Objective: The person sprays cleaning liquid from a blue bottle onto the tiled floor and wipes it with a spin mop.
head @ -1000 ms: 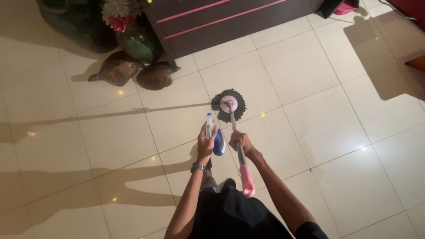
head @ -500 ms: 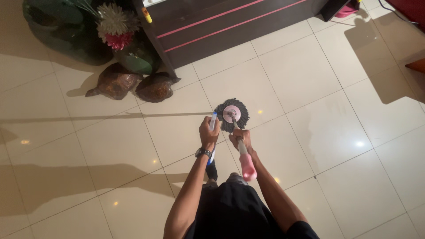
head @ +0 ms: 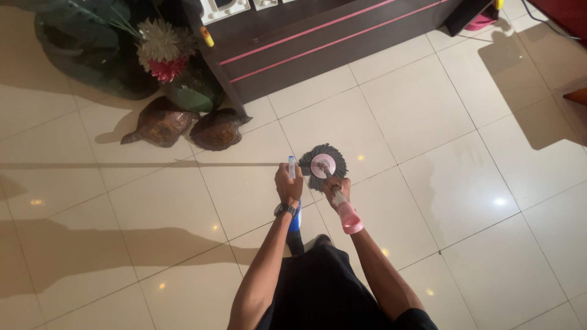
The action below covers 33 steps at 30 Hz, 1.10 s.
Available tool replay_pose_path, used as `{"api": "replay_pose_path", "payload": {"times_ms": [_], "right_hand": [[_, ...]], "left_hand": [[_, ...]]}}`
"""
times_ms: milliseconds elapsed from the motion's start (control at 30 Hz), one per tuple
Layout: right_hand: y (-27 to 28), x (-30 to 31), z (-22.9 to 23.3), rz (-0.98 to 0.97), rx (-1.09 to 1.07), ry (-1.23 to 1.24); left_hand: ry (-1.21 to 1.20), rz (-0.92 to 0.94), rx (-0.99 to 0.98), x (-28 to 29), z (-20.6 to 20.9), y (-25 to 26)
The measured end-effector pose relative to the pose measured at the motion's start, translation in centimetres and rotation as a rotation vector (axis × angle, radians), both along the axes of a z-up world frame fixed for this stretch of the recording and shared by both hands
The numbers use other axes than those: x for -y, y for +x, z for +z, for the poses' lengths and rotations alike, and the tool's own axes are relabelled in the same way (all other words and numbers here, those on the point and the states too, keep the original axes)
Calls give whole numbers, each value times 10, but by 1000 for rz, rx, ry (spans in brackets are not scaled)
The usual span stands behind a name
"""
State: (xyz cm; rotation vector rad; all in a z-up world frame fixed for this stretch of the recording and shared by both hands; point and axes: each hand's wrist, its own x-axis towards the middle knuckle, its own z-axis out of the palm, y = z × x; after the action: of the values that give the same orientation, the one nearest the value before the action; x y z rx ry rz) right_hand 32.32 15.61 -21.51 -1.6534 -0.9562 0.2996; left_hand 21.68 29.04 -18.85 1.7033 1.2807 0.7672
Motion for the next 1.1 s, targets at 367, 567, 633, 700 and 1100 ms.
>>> {"api": "replay_pose_path", "payload": {"times_ms": [367,567,633,700,1100], "right_hand": [[-6,19,23,-58,-91,3],[-1,29,30,-75,-64,17],[-1,32,31,-84,-55,17],[-3,32,31,-92,-61,22],[-20,56,5,-96,-96,15]], "left_hand": [[-22,52,-156,5,-9,31],[76,-163,81,16,-19,41],[79,-180,27,19,-17,47],[69,-211,32,22,-13,49],[106,-322,146,37,22,50]]}}
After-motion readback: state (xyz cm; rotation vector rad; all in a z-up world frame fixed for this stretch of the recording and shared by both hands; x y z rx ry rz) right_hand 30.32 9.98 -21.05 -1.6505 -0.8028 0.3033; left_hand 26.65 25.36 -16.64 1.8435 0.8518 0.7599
